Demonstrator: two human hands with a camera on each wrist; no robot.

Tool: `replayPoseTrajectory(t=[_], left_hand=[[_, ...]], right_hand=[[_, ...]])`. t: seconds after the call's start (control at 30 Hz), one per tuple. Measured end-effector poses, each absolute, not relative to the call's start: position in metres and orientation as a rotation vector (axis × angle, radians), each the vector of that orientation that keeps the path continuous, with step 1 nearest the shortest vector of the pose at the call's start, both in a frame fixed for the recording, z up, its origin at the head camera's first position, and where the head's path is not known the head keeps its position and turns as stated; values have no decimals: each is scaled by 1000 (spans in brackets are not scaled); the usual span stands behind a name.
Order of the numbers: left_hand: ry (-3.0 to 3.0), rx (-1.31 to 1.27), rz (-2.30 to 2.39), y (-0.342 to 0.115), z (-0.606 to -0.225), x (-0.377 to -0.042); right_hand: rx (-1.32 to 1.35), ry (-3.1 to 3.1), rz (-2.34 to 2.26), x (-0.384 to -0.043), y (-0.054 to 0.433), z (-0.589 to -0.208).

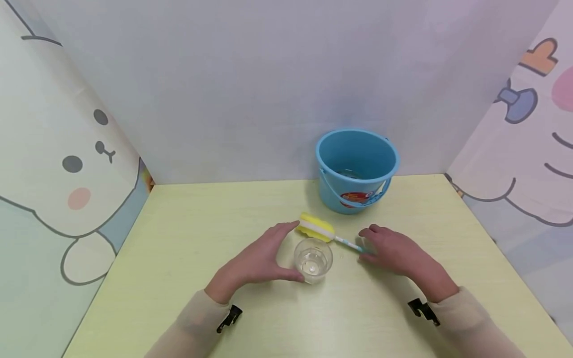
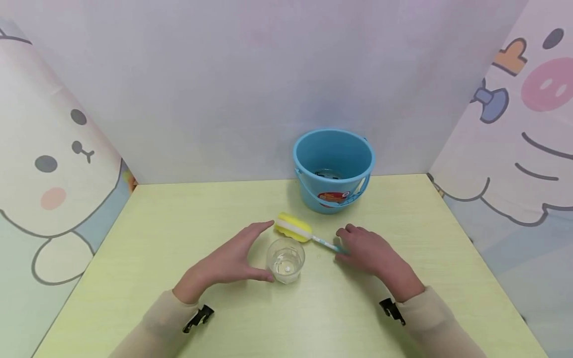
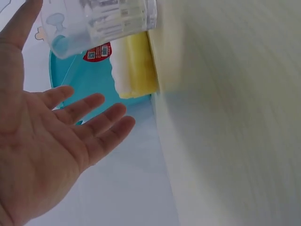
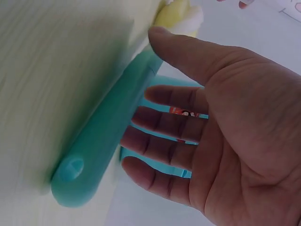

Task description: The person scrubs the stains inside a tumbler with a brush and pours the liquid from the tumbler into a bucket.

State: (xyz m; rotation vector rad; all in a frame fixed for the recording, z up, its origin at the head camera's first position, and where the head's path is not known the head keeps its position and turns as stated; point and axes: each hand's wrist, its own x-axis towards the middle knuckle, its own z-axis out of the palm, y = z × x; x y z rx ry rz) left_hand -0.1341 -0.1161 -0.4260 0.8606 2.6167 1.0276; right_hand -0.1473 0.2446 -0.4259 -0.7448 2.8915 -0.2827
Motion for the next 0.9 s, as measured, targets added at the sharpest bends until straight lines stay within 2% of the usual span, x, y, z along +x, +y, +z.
replayPoseTrajectory(t=[0.9], left_hand=[[2404,925,1191,-91,-442,-133]], right_hand=[[-822,2957,-107,-147,242,-431]])
